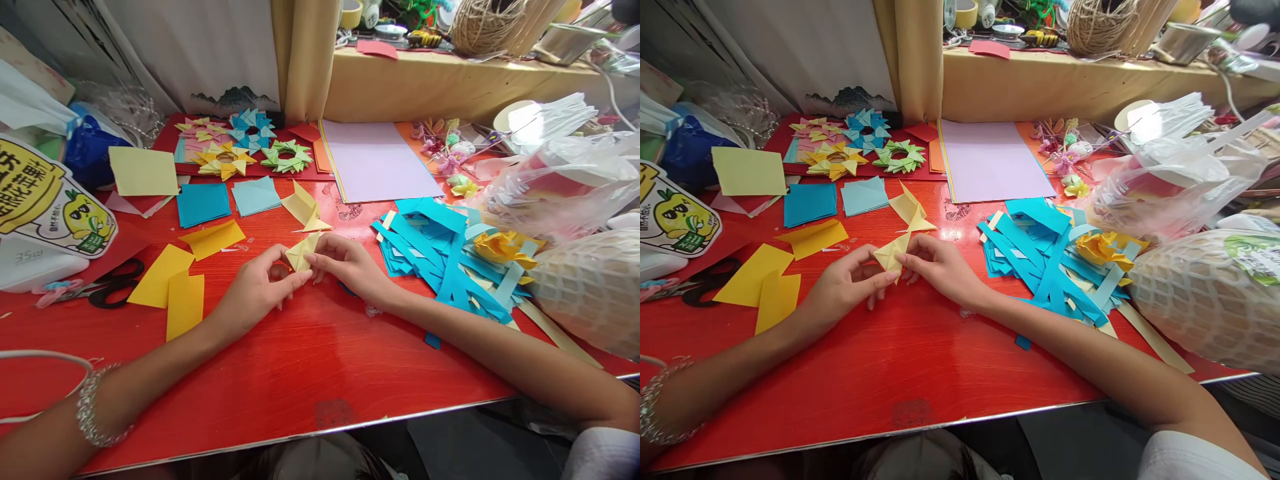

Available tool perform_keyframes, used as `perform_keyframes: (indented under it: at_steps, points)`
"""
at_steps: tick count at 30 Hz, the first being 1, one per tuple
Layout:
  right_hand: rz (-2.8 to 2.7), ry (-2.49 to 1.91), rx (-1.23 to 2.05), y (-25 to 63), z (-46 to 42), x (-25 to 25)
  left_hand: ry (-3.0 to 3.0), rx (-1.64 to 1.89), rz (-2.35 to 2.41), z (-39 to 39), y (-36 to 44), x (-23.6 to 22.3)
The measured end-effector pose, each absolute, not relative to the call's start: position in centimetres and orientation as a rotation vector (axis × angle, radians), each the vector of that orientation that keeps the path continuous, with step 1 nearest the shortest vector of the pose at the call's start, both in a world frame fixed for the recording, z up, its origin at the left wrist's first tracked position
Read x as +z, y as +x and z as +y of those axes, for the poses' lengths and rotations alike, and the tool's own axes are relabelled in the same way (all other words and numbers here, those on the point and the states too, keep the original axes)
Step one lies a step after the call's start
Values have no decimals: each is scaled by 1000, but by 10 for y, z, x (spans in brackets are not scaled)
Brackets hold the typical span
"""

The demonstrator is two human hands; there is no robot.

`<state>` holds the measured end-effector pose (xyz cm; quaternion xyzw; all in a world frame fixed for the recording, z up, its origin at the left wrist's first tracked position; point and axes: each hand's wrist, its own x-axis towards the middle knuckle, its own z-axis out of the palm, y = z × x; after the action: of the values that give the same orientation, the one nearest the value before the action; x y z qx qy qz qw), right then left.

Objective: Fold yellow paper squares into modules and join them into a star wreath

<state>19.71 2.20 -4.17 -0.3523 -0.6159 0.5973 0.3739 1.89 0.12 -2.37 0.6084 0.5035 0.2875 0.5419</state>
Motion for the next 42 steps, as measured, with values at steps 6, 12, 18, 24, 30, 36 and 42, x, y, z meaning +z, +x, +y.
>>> perform_keyframes:
  at_steps: [6,12,18,24,30,36,42]
  points:
    - [-1750,-896,1574,197,20,-39,1550,867,1291,-1,19,-23]
    - [-1902,-921,1491,195,19,-38,1429,923,1197,0,18,-23]
    - [-1960,-903,1525,199,20,-36,1357,861,1192,-1,17,-24]
    - [-1825,-924,1618,199,21,-33,1857,1038,1216,1,14,-29]
    - [-1701,-912,1654,200,20,-35,2700,906,840,9,5,-33]
    - [-1772,-872,1564,201,20,-34,2470,822,911,8,6,-31]
    - [-1833,-852,1493,200,20,-34,2387,858,966,8,4,-29]
